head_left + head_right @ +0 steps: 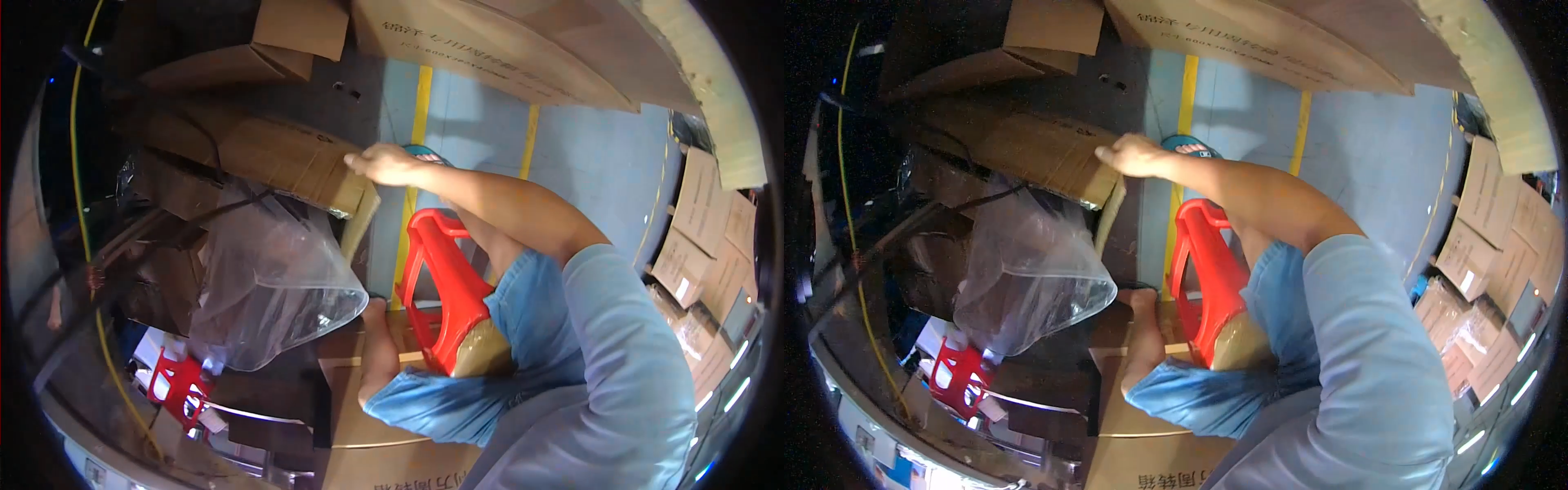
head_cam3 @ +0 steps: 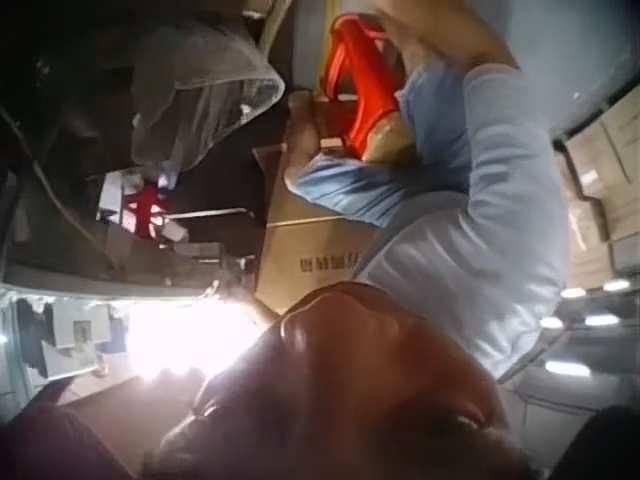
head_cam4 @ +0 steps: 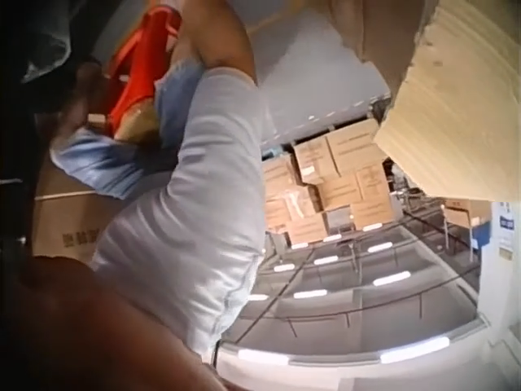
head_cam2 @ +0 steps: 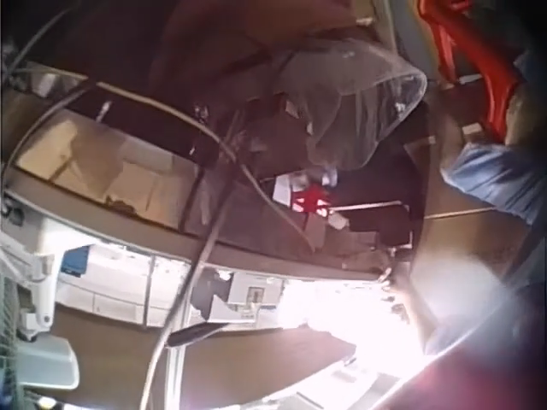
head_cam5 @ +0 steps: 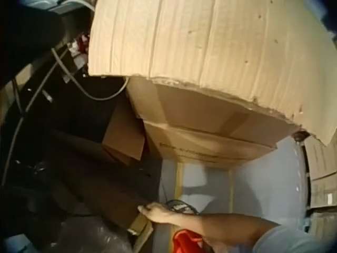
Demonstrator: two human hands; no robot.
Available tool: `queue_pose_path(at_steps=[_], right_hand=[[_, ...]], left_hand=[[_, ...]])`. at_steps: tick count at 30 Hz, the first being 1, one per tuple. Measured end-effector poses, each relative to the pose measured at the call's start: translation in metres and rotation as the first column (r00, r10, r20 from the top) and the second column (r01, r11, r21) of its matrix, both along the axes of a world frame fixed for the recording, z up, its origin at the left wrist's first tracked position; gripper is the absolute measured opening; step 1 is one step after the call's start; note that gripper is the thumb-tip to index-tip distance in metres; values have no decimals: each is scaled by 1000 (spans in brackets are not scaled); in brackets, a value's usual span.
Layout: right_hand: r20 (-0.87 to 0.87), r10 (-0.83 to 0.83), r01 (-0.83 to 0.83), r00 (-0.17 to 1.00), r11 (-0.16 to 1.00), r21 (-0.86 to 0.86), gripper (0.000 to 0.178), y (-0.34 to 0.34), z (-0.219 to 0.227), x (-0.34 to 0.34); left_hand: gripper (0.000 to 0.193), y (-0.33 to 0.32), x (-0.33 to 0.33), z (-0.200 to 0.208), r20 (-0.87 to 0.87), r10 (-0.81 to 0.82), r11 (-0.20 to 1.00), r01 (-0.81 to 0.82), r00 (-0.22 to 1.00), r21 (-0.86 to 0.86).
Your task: The person assembles electronic components and wiring harnesses by hand at a factory workstation, taking connectors and electronic housings from a cardboard box and securing them with an electric screwdriver.
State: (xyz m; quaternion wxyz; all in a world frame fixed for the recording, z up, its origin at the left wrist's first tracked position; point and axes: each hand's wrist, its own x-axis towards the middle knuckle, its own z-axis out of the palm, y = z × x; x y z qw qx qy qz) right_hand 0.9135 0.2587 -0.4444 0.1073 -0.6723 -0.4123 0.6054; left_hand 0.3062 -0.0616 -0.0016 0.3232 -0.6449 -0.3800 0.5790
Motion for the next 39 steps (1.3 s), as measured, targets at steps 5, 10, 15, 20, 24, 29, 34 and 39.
queue_pose_path(at_steps=[5, 10, 15, 20, 24, 29, 34, 39], right_hand=[[505, 101, -148, 857, 987, 55, 35, 27, -123, 33], [606, 327, -325, 725, 938, -117, 48, 49, -190, 42], [576, 491, -429, 653, 867, -253, 64, 89, -195, 19], [566, 439, -363, 698, 898, -250, 65, 85, -225, 23], [616, 438, -381, 655, 895, -231, 61, 85, -240, 15], [674, 459, -448, 579, 870, -207, 59, 83, -262, 24], [776, 359, -492, 519, 868, -73, 47, 78, -248, 19], [592, -156, -28, 790, 957, 290, 28, 44, -247, 72]], left_hand=[[27, -78, -109, 27, -60, 284, 930, -290, 957, -227], [24, -95, -142, -14, 87, 562, 826, -555, 822, -93], [26, -49, -121, -50, 209, 536, 837, -547, 818, -7], [30, 10, -90, -73, 326, 487, 850, -525, 810, 37], [35, 46, -74, -89, 414, 456, 854, -518, 788, 45], [42, 110, -24, -117, 524, 421, 863, -505, 741, 21], [50, 163, 29, -119, 609, 387, 870, -492, 692, 6], [58, 190, 75, -121, 757, 317, 882, -471, 572, -14]])
